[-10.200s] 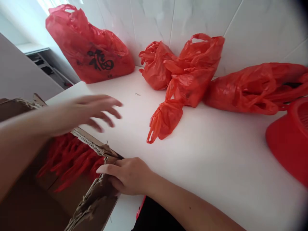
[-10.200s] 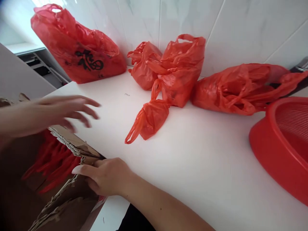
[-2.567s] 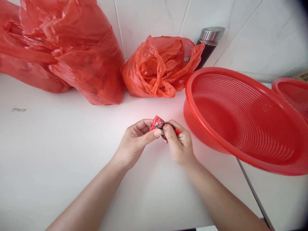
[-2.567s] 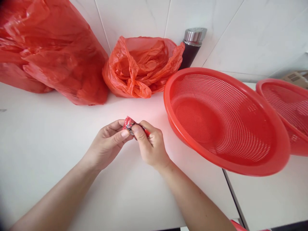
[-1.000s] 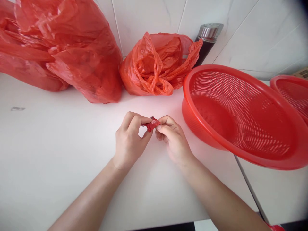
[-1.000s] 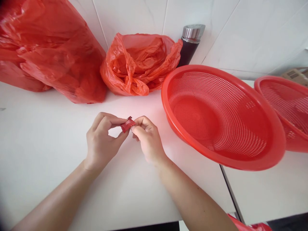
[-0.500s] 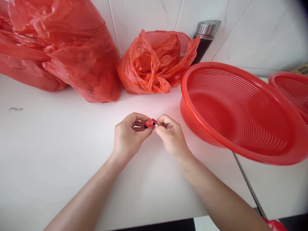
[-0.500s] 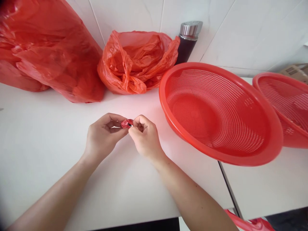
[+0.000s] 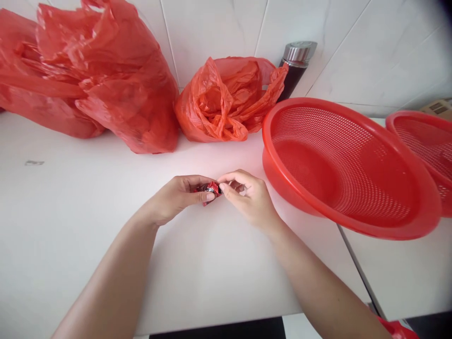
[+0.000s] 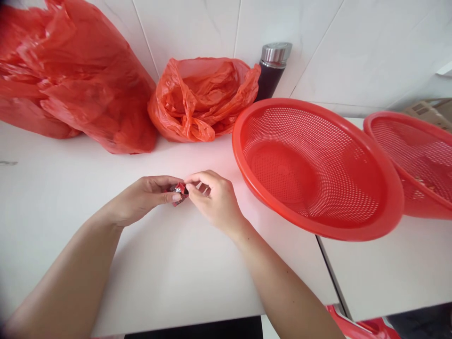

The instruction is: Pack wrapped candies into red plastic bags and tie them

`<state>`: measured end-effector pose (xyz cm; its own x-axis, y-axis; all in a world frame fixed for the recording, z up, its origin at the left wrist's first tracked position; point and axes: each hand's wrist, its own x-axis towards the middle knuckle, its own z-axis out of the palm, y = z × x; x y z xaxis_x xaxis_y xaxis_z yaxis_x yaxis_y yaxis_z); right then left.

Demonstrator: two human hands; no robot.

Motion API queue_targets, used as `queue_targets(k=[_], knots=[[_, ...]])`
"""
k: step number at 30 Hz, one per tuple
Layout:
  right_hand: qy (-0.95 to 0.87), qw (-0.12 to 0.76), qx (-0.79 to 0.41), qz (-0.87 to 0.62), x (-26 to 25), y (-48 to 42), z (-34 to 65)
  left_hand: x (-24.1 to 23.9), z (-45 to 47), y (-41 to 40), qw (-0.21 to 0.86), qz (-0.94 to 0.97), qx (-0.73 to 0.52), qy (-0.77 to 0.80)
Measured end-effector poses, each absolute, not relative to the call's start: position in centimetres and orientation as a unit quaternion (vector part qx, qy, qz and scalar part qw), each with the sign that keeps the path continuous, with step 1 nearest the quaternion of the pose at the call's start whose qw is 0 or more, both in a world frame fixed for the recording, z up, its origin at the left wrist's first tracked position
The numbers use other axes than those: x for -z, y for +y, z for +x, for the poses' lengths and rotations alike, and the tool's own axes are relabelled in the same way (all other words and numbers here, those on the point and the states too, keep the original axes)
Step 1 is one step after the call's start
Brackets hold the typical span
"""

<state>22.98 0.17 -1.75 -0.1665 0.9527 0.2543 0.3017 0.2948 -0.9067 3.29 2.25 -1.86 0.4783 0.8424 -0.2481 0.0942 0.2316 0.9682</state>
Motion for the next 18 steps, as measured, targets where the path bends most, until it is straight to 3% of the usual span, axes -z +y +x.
queue_targets(k=[8, 14, 18], knots=[[-0.686, 0.431, -0.314, -0.495, 1.6, -0.3, 22.6, 1.9, 3.1, 2.4, 0.674, 0.525, -0.276, 0.440], [-0.556, 0.449, -0.493, -0.497, 1.7, -0.2, 21.5, 1.1, 3.3, 1.7, 0.648, 0.558, -0.278, 0.439], [-0.593, 0.392, -0.556, -0.431, -0.6, -2.2, 21.5, 0.9, 0.5, -2.9, 0.615, 0.541, -0.317, 0.479]])
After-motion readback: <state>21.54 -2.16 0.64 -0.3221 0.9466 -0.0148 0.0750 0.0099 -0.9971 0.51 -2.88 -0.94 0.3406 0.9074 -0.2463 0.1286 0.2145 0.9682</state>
